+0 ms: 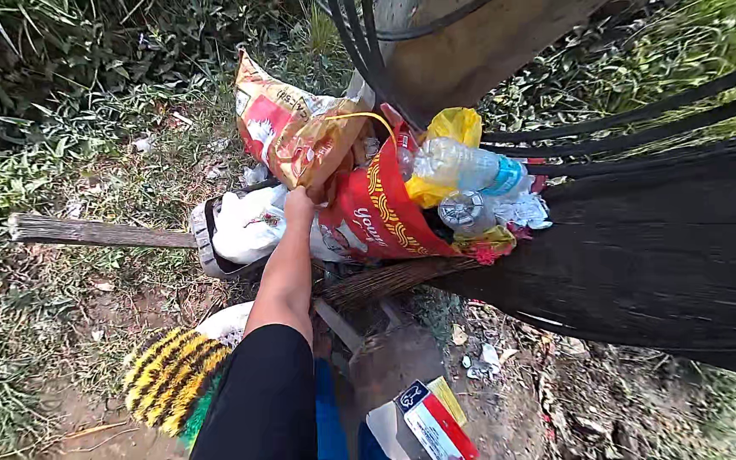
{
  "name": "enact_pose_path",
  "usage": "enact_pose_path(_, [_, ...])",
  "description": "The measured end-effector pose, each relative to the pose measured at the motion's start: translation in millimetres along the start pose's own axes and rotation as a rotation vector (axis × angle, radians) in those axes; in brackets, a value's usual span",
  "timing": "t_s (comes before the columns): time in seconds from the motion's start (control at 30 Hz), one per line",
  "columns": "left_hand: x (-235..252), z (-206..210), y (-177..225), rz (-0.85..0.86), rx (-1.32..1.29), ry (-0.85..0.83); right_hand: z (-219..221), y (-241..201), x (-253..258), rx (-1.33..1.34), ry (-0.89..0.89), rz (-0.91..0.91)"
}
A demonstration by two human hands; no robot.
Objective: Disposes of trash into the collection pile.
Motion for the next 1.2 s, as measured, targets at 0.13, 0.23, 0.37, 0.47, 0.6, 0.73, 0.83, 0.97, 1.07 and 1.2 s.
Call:
enact_pose_path(0.13, [-36.3, -42.5, 9.2, 0.054, -0.124, 0.113, -7.1, -3.5, 21.8, -0.125, -0.108, -0.172])
enact_pose_path(0.23, [-71.2, -63.4, 6.6, 0.088, -0.201, 0.178, 26.7, -50.9, 40.3, -0.257, -0.213, -0.346])
enact_pose_path(0.37, [-98.7, -78.1, -30.2, 0.073, -0.356, 0.233, 109.4, -148.3, 65.1, -0.264, -0.429, -0.735])
enact_pose_path(0.47, [-106.6, -80.1, -55.7, 0.016, -0.485, 0.241, 174.3, -199.8, 84.2, 0.028, -0.562, -0.857])
enact_pose_path(0.6, [-108.7, -77.8, -74.2, 0.084, -0.621, 0.308, 245.2, -235.5, 129.0, 0.214, -0.626, -0.709])
enact_pose_path(0.73, [-100.5, -80.8, -75.8, 0.02, -0.73, 0.326, 287.3, -256.8, 171.6, -0.062, -0.662, -0.565])
enact_pose_path(0.83, [-93.4, -87.4, -76.6, -0.108, -0.818, 0.296, 297.6, -271.6, 171.1, -0.151, -0.686, -0.269])
enact_pose_path(0.97, [-81.4, -87.1, -80.2, -0.203, -1.002, 0.287, 300.8, -279.5, 172.7, -0.371, -0.571, -0.044])
enact_pose_path(1.07, [-85.4, -82.1, -82.0, -0.144, -0.935, 0.248, 313.3, -287.6, 189.8, -0.231, -0.462, 0.055])
enact_pose_path(1.2, [-84.7, -72.4, -84.8, -0.114, -1.0, 0.242, 339.6, -302.2, 209.3, 0.111, -0.506, -0.014])
Point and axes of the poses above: each hand's wrist, its own x-axis towards the middle knuckle, its own z-axis out of the palm, y = z × x, the point moved 2 cm from there along x, towards the middle knuckle, and after that the axes turned 1 degree about -y, right-handed, at the moved point
